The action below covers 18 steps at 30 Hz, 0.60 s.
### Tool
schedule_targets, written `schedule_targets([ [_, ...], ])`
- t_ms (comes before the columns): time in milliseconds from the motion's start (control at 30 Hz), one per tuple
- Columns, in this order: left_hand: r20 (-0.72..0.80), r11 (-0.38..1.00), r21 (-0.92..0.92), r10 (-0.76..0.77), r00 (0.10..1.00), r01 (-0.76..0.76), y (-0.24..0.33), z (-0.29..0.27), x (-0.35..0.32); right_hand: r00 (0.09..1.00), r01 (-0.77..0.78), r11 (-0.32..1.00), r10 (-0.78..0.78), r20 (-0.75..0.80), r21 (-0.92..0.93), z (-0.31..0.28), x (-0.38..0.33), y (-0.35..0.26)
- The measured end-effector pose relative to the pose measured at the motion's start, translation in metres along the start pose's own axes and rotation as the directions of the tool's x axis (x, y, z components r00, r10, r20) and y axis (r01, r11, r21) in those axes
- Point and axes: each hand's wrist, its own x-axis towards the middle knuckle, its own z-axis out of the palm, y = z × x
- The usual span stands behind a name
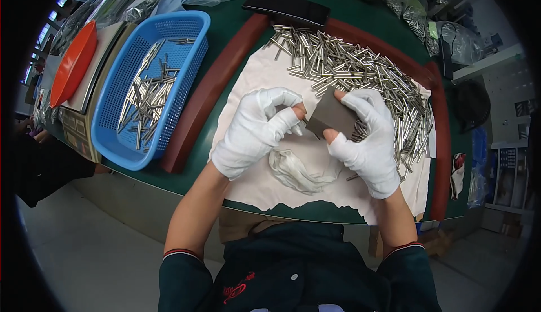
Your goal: Polishing small metal pins using a sanding block and a cloth on a workbench.
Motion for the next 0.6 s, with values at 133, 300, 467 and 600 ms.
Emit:
schedule_targets([
  [133, -0.033, 0.997, 0.014, -0.07, 0.997, 0.07, 0.003, 0.001, 0.001, 0.995, -0.079, 0.989, 0.086, -0.05, 0.126, -0.002, 0.002, 0.005],
  [300, -0.024, 0.989, 0.027, -0.144, 0.989, 0.144, 0.003, 0.001, 0.0, 0.999, -0.001, 1.0, 0.001, 0.042, 0.009, 0.003, -0.001, 0.0],
  [467, -0.036, 0.988, 0.041, -0.148, 0.988, 0.149, 0.005, 0.002, 0.001, 0.995, -0.069, 0.987, 0.059, 0.076, 0.143, 0.0, 0.001, -0.004],
  [600, -0.032, 0.984, -0.029, -0.177, 0.984, 0.176, 0.002, 0.002, 0.002, 0.989, -0.15, 0.988, 0.15, -0.016, 0.025, 0.002, 0.004, 0.001],
])
